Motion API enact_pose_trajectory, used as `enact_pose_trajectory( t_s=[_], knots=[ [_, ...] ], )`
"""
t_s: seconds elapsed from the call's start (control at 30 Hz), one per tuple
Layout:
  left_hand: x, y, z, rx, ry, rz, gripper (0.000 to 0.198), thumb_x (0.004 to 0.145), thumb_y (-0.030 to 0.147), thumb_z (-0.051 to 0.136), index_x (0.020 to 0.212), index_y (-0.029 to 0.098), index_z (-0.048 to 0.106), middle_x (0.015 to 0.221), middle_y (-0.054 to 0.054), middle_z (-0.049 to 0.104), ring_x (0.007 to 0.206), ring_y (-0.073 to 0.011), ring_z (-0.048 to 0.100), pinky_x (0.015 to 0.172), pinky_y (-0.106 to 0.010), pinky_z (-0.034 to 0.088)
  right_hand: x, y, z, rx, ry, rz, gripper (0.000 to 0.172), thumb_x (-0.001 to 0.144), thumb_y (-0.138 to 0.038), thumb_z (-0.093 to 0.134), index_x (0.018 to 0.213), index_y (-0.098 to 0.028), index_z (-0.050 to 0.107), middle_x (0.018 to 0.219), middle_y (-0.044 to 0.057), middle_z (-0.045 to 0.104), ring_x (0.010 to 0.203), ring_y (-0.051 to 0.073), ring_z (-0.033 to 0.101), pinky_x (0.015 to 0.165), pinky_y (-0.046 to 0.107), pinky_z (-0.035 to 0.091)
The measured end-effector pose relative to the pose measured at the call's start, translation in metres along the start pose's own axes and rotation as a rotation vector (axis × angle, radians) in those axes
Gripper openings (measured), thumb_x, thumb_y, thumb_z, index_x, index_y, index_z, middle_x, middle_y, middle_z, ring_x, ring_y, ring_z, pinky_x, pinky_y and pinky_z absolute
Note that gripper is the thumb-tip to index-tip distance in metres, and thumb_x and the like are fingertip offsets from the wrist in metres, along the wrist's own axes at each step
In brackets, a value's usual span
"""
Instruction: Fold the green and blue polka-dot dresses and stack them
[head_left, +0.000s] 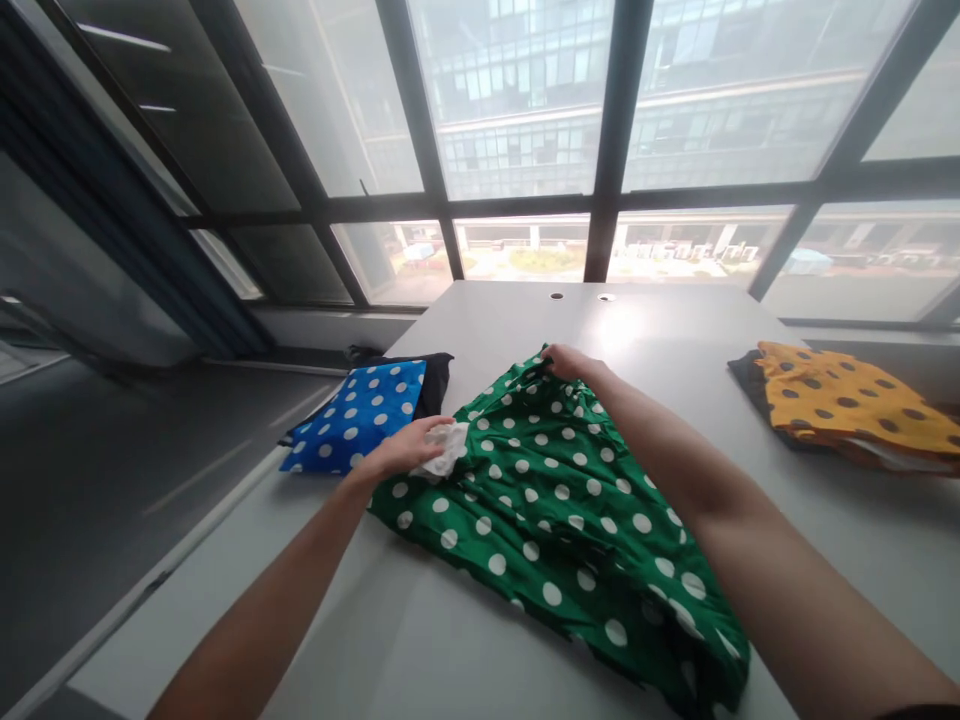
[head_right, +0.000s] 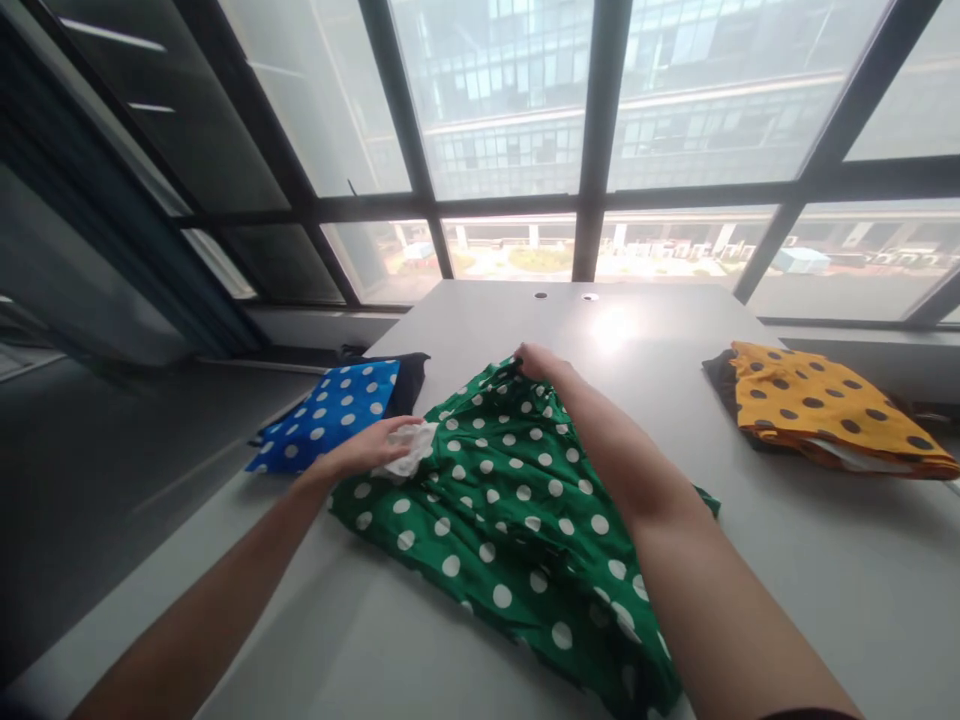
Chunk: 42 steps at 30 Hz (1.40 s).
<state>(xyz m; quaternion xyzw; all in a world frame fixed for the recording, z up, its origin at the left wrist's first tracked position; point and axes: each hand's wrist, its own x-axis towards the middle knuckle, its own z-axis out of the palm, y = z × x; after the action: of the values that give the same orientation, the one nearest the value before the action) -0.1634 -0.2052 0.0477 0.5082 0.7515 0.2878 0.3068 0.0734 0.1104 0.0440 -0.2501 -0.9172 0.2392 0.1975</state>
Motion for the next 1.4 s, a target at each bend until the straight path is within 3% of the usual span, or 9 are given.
enact_pose_trajectory(
  t_s=[0.13,0.3,0.5,0.63,0.8,1.0,1.17,1.27,1.4],
  knots=[
    [0.001,-0.015,0.005,0.162,0.067,0.091,0.059,0.074,0.033,0.076,0.132,0.020,0.069,0.138,-0.013,0.068,0.125,-0.0349,0.064,0.113,-0.048,0.045,0.001,0.010,0.021,-0.197,0.061,0.183,0.015,0.093,-0.032,0.070,0.098,-0.019,0.075,0.104,0.012,0.074,0.114,0.030,0.063,0.107,0.048,0.044],
    [-0.012,0.019,0.036,0.520,0.389,0.232,0.047,0.092,0.022,0.058,0.138,0.021,0.065,0.150,-0.015,0.057,0.142,-0.0376,0.047,0.121,-0.055,0.034,0.000,-0.006,0.017,-0.233,0.329,0.229,0.040,0.106,-0.030,0.041,0.140,-0.017,0.058,0.146,0.019,0.055,0.140,0.036,0.042,0.119,0.068,0.018],
    [0.034,0.076,0.134,0.521,0.129,0.598,0.046,0.098,0.014,0.044,0.140,0.013,0.063,0.153,-0.016,0.054,0.143,-0.0280,0.048,0.124,-0.041,0.035,-0.064,-0.039,0.041,-0.234,0.208,0.254,0.049,0.095,-0.020,0.048,0.142,-0.016,0.060,0.143,0.020,0.057,0.133,0.037,0.050,0.114,0.053,0.038],
    [0.097,0.091,0.173,0.615,-0.029,0.720,0.057,0.101,0.022,0.044,0.157,0.015,0.046,0.167,-0.013,0.039,0.158,-0.0305,0.025,0.128,-0.052,0.021,-0.144,-0.041,0.071,-0.282,0.141,0.293,0.072,0.092,-0.026,0.053,0.160,-0.013,0.037,0.157,0.024,0.046,0.147,0.042,0.037,0.119,0.061,0.031],
    [0.159,0.082,0.167,0.704,-0.221,0.776,0.059,0.107,0.049,0.040,0.163,0.031,0.039,0.173,-0.003,0.027,0.161,-0.0305,0.016,0.129,-0.053,0.009,-0.226,-0.030,0.085,-0.330,0.138,0.319,0.070,0.101,-0.038,0.047,0.166,-0.019,0.028,0.168,0.020,0.033,0.157,0.040,0.023,0.123,0.067,0.020],
    [0.201,0.076,0.135,0.713,-0.014,0.320,0.061,0.107,0.053,0.034,0.162,0.026,0.041,0.172,-0.008,0.030,0.158,-0.0366,0.021,0.125,-0.062,0.015,-0.265,-0.031,0.065,-0.308,0.051,0.258,0.065,0.105,-0.050,0.044,0.163,-0.022,0.040,0.171,0.015,0.026,0.160,0.032,0.019,0.127,0.057,0.022],
    [0.190,0.092,0.138,0.724,0.147,0.284,0.062,0.108,0.042,0.028,0.160,0.011,0.042,0.169,-0.021,0.031,0.157,-0.0432,0.020,0.121,-0.072,0.010,-0.279,-0.026,0.049,-0.316,0.014,0.190,0.066,0.106,-0.049,0.043,0.164,-0.019,0.038,0.171,0.017,0.022,0.160,0.032,0.018,0.127,0.058,0.022],
    [0.158,0.106,0.160,0.709,0.198,0.582,0.062,0.109,0.042,0.027,0.161,0.010,0.039,0.169,-0.018,0.032,0.160,-0.0342,0.017,0.129,-0.058,0.007,-0.286,-0.005,0.031,-0.280,-0.044,0.078,0.063,0.105,-0.045,0.047,0.163,-0.022,0.039,0.171,0.014,0.025,0.160,0.031,0.019,0.128,0.057,0.021],
    [0.105,0.114,0.204,0.707,0.007,0.824,0.062,0.108,0.050,0.035,0.160,0.017,0.043,0.169,-0.011,0.036,0.160,-0.0322,0.017,0.130,-0.057,0.008,-0.282,0.029,-0.002,-0.224,-0.194,-0.116,0.059,0.104,-0.036,0.052,0.161,-0.028,0.042,0.171,0.008,0.029,0.158,0.026,0.025,0.129,0.053,0.019]
  ],
)
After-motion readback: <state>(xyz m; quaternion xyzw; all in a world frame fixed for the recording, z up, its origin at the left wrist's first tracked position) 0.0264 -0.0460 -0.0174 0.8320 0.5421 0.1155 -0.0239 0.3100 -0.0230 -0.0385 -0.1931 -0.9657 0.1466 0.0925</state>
